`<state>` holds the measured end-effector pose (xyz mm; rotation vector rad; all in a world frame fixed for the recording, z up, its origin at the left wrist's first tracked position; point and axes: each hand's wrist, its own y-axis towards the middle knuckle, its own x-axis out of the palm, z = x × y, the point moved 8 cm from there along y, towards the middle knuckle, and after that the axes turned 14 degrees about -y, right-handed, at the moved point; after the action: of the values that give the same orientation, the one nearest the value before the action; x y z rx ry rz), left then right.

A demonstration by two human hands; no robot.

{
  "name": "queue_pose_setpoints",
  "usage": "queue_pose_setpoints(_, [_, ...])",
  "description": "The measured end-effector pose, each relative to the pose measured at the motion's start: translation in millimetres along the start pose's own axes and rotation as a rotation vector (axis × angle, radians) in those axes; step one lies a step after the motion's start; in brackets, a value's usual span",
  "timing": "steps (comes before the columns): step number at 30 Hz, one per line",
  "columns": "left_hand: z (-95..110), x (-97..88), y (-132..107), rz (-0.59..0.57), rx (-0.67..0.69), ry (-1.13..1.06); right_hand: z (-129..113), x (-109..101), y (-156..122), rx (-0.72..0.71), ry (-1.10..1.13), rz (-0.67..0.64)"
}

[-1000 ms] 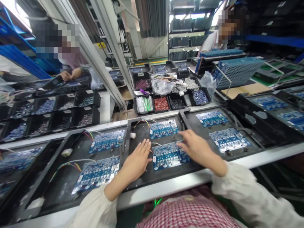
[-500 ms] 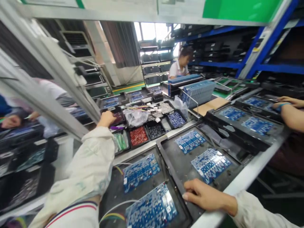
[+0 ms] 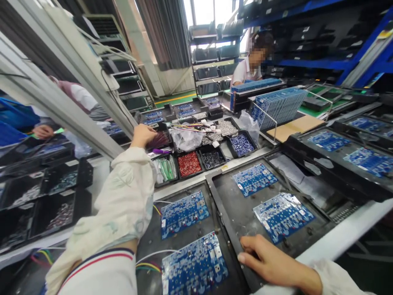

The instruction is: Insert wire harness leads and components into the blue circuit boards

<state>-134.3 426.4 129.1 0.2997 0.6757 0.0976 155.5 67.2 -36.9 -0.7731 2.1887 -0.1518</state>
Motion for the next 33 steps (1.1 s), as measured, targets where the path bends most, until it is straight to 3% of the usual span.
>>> queue_pose_setpoints(8, [12,-17.5,2,0.137,-0.035,0.136,-3,-1,-2,0.065,-0.090,0.017])
queue_pose_setpoints(11, [21,-23.8,-16,0.156,-0.017,0.097,1,1,-3,0.063,-0.084,0.026])
queue_pose_setpoints(14, [27,-20.3,-66,0.114,0.005,-0.037,3,-4,-3,0.015,-0.095,-0.055])
queue_pose_setpoints(17, [23,1.1,-140,-0.029,-0.069,-0.231,-12,-34,13,-0.069,-0.138,-0.060])
queue_pose_setpoints(19, [21,22.1,-188,-0.170,-0.125,-0.340,-39,-75,37,-0.156,-0.240,0.184])
queue_pose_setpoints(21, [24,37.7,-224,-0.265,-0.119,-0.371,-81,-99,64,-0.306,-0.371,0.403])
queue_pose_setpoints(23, [28,44.8,-244,-0.298,-0.063,-0.348,-122,-91,95,-0.474,-0.529,0.432])
queue_pose_setpoints(26, [25,41.3,-256,-0.265,-0.011,-0.276,-151,-62,135,-0.481,-0.718,0.357])
queue_pose_setpoints(29, [17,25.9,-261,-0.192,0.040,-0.128,-154,-47,151,-0.423,-0.688,0.294])
queue_pose_setpoints(33, [20,17.5,-273,-0.184,0.289,0.203,-143,-49,156,-0.407,-0.456,0.242])
